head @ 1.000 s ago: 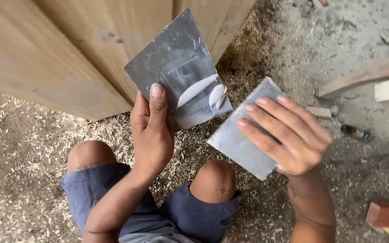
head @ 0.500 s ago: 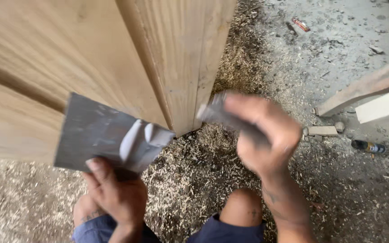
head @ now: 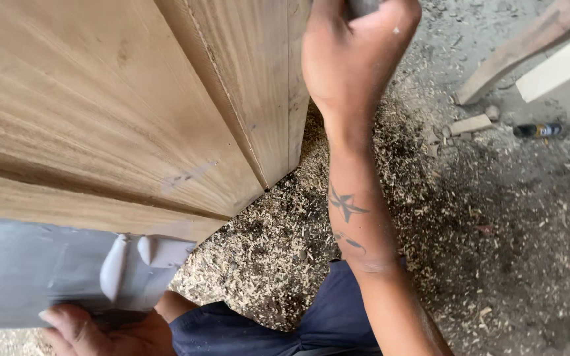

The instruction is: The person sands a wooden structure using a sanding block, focusing on edges and corners. They repeatedly scrape putty from the sanding block onto a metal putty knife held in the other hand.

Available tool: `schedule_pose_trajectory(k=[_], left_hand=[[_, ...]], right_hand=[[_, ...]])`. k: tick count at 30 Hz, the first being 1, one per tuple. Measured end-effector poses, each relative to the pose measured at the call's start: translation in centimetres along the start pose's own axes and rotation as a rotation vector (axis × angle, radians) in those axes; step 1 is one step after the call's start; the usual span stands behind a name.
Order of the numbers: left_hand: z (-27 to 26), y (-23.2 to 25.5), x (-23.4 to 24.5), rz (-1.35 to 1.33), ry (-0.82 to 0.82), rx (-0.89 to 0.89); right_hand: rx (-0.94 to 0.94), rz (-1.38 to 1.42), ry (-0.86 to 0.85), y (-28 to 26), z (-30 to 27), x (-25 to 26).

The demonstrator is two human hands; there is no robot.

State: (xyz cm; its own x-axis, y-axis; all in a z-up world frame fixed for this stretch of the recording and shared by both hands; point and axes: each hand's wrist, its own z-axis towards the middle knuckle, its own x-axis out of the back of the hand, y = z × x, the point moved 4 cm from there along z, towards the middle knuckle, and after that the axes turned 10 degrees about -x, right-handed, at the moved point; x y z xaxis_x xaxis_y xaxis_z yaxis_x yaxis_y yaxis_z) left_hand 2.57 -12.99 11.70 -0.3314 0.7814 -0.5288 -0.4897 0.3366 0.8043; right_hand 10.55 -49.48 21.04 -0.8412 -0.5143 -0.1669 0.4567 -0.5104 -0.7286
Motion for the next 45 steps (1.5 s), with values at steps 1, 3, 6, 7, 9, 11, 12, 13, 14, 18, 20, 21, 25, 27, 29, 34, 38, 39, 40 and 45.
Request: schedule_pose_trajectory(k=[1, 3, 6, 7, 9, 11, 12, 13, 14, 18, 20, 21, 25, 27, 29, 34, 38, 39, 40, 45], left_hand=[[0.2, 0.0, -0.2, -0.016, -0.051, 0.011], [0.2, -0.5, -0.6, -0.047, -0.134, 0.05], [0.0, -2.9, -1.4, 0.235, -0.245, -0.033], [-0.7, -3.1, -1.3, 0.543, -0.309, -0.182], [-2.5, -5.0, -2.9, 1.064, -0.509, -0.394], [-4.2, -6.9, -2.8, 0.678, -0.378, -0.126], [-5.2, -7.7, -2.9, 0.381, -0.297, 0.029], [-5.7, -8.6, -3.5, 0.067, -0.232, 0.16], [-6.2, -9.2, -4.2, -0.09, -0.155, 0.221], [-8.6, -9.1, -5.5, -0.427, -0.036, 0.332], [-9.3, -8.7, -5.6, -0.428, -0.029, 0.338], [-9.5, -8.7, -5.6, -0.426, -0.011, 0.332], [-10.3, -8.8, -5.4, -0.472, -0.03, 0.385], [-10.4, -8.9, -5.3, -0.491, -0.058, 0.417], [-10.0, -9.0, -5.1, -0.506, -0.067, 0.441], [-8.1, -8.1, -3.8, -0.531, -0.08, 0.473], [-6.2, -7.8, -2.5, -0.231, -0.099, 0.339], [-6.0, -7.8, -2.3, -0.09, -0.12, 0.333], [-5.8, -7.8, -2.0, 0.05, -0.141, 0.328], [-5.6, -6.7, -2.6, 0.147, -0.35, 0.154]], right_hand=[[-0.089, 0.01, -0.034, 0.1, -0.7, 0.6], [-0.178, 0.21, -0.167, -0.8, -3.1, 2.2], [-0.157, 0.475, -0.32, -2.4, -8.0, 5.3], [-0.158, 0.533, -0.37, -2.4, -9.5, 5.9], [-0.085, 0.55, -0.516, -2.5, -12.2, 7.3], [0.058, 0.417, -0.712, -2.6, -13.8, 8.7], [0.186, 0.404, -0.773, -2.3, -14.3, 9.0], [0.33, 0.387, -0.806, -2.0, -14.8, 9.3], [0.476, 0.371, -0.835, -1.9, -15.2, 9.6], [0.424, 0.194, -0.965, -1.0, -16.1, 11.3], [0.332, 0.091, -0.937, -0.9, -16.8, 12.0], [0.325, 0.102, -0.909, -0.9, -17.1, 12.3], [0.309, 0.045, -0.838, -0.5, -18.4, 13.1], [0.313, 0.004, -0.807, -0.2, -18.9, 13.2], [0.335, 0.007, -0.754, 0.6, -18.8, 12.5], [0.033, -0.147, -0.686, 3.3, -15.9, 11.5], [0.144, -0.368, -0.655, 1.2, -14.0, 12.2], [0.237, -0.349, -0.69, -0.1, -13.8, 11.9], [0.331, -0.327, -0.724, -1.1, -13.4, 11.2], [0.657, -0.515, -0.961, -6.4, -12.0, 8.5]])
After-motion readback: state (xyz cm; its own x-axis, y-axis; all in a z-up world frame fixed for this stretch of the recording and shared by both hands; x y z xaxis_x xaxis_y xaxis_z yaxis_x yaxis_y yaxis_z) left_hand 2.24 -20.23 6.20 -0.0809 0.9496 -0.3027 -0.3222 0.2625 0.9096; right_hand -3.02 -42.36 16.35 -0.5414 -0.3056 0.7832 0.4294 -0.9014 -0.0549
